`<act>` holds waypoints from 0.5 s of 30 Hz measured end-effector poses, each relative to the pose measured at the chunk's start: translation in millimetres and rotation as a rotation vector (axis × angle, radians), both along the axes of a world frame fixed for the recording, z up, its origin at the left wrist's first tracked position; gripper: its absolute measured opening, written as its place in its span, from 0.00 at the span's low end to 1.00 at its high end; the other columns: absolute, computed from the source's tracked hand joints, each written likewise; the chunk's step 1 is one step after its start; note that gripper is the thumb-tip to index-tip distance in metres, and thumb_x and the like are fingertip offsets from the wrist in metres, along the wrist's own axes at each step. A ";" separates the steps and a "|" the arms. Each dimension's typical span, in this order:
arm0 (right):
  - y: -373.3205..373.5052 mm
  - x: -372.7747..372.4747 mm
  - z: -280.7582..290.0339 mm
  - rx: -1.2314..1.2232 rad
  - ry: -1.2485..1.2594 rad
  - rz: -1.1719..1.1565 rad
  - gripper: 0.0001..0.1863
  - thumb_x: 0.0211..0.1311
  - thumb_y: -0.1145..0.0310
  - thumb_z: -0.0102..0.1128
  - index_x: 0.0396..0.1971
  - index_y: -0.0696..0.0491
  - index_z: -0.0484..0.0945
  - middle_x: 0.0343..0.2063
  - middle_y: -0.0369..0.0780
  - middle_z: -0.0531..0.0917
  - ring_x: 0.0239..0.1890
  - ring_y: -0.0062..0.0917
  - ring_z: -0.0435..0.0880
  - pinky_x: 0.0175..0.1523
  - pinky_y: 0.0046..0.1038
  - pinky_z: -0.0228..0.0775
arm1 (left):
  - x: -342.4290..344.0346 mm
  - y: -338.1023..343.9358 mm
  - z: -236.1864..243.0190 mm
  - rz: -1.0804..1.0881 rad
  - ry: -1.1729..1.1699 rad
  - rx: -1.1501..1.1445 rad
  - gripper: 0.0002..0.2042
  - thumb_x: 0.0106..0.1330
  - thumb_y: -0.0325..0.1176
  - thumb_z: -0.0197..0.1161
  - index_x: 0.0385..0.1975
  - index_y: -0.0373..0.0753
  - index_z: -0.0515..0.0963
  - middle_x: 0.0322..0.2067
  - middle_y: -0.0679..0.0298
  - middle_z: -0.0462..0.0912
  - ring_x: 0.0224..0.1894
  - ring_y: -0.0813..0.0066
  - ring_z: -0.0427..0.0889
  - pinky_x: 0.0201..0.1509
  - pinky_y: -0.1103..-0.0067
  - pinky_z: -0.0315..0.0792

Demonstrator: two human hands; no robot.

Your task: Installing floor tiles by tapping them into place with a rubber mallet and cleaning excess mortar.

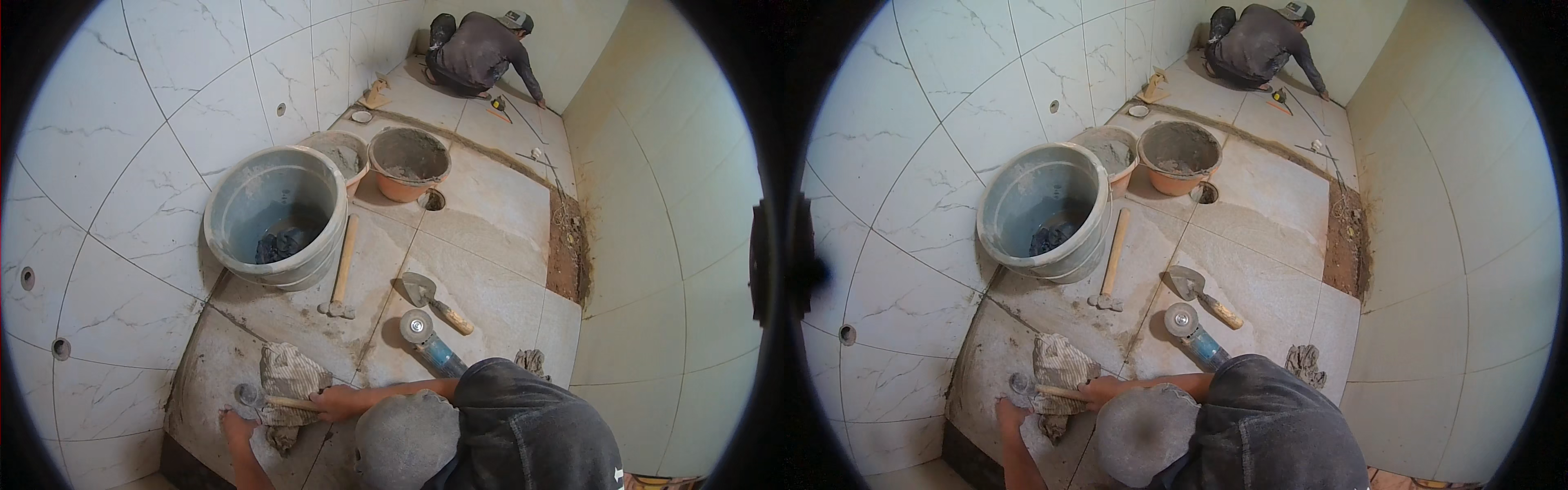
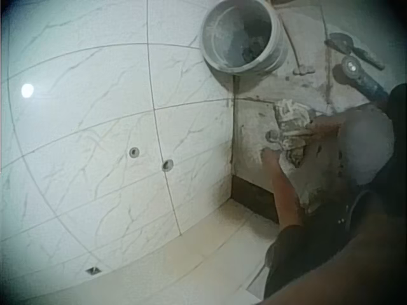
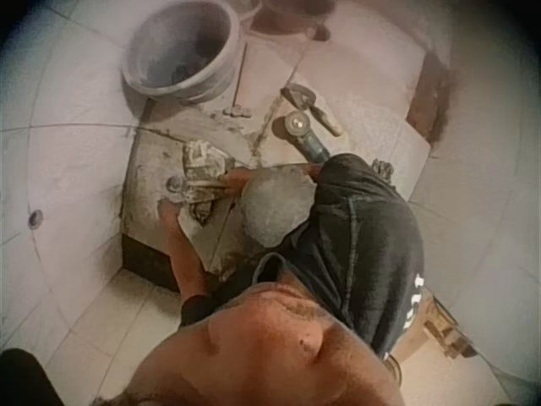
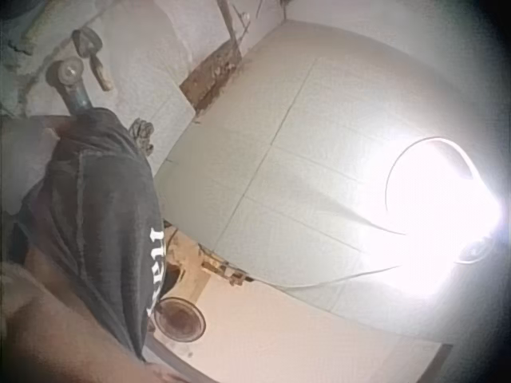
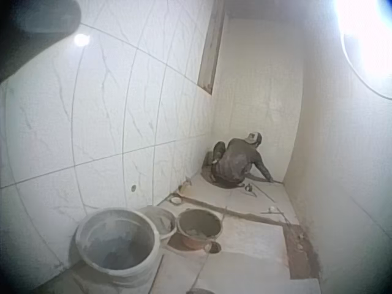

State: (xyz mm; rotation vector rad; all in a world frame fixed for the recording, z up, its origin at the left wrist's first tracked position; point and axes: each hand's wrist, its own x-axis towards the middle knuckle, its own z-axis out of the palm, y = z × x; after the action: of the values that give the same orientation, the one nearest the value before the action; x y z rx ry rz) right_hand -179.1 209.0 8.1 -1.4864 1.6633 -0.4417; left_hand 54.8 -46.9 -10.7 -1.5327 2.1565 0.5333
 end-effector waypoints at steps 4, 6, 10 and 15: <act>-0.4 -2.5 4.1 0.019 -0.013 0.007 0.23 0.62 0.58 0.62 0.46 0.62 0.71 0.26 0.53 0.82 0.33 0.51 0.84 0.38 0.49 0.75 | -0.8 0.8 1.1 -0.004 -0.012 0.005 0.59 0.37 0.45 0.85 0.68 0.21 0.57 0.68 0.37 0.62 0.75 0.47 0.55 0.78 0.68 0.53; -0.7 -1.8 1.8 0.016 -0.027 0.015 0.23 0.62 0.58 0.62 0.46 0.62 0.71 0.26 0.53 0.82 0.33 0.51 0.84 0.38 0.49 0.75 | 1.2 -3.0 -1.3 -0.013 -0.009 0.015 0.58 0.37 0.45 0.85 0.67 0.21 0.58 0.68 0.37 0.63 0.75 0.47 0.55 0.78 0.68 0.53; -1.6 2.3 -6.4 0.006 0.004 -0.005 0.22 0.62 0.58 0.62 0.44 0.61 0.71 0.26 0.52 0.82 0.32 0.51 0.84 0.38 0.48 0.75 | 2.3 -1.9 -5.3 -0.024 0.002 -0.016 0.56 0.37 0.46 0.84 0.65 0.20 0.62 0.67 0.37 0.65 0.74 0.46 0.58 0.77 0.68 0.54; -2.4 0.2 -4.1 0.038 -0.002 0.009 0.22 0.61 0.57 0.63 0.44 0.59 0.71 0.26 0.51 0.82 0.32 0.51 0.84 0.38 0.49 0.75 | 1.0 -2.3 -3.0 -0.031 -0.001 -0.016 0.54 0.37 0.45 0.84 0.63 0.20 0.65 0.66 0.36 0.66 0.73 0.44 0.59 0.77 0.67 0.56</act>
State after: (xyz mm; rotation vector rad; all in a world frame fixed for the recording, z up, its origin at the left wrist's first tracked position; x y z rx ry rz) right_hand -178.8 206.5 4.0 -1.4646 1.6542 -0.4042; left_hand 55.7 -49.2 -13.7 -1.5047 2.1850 0.5061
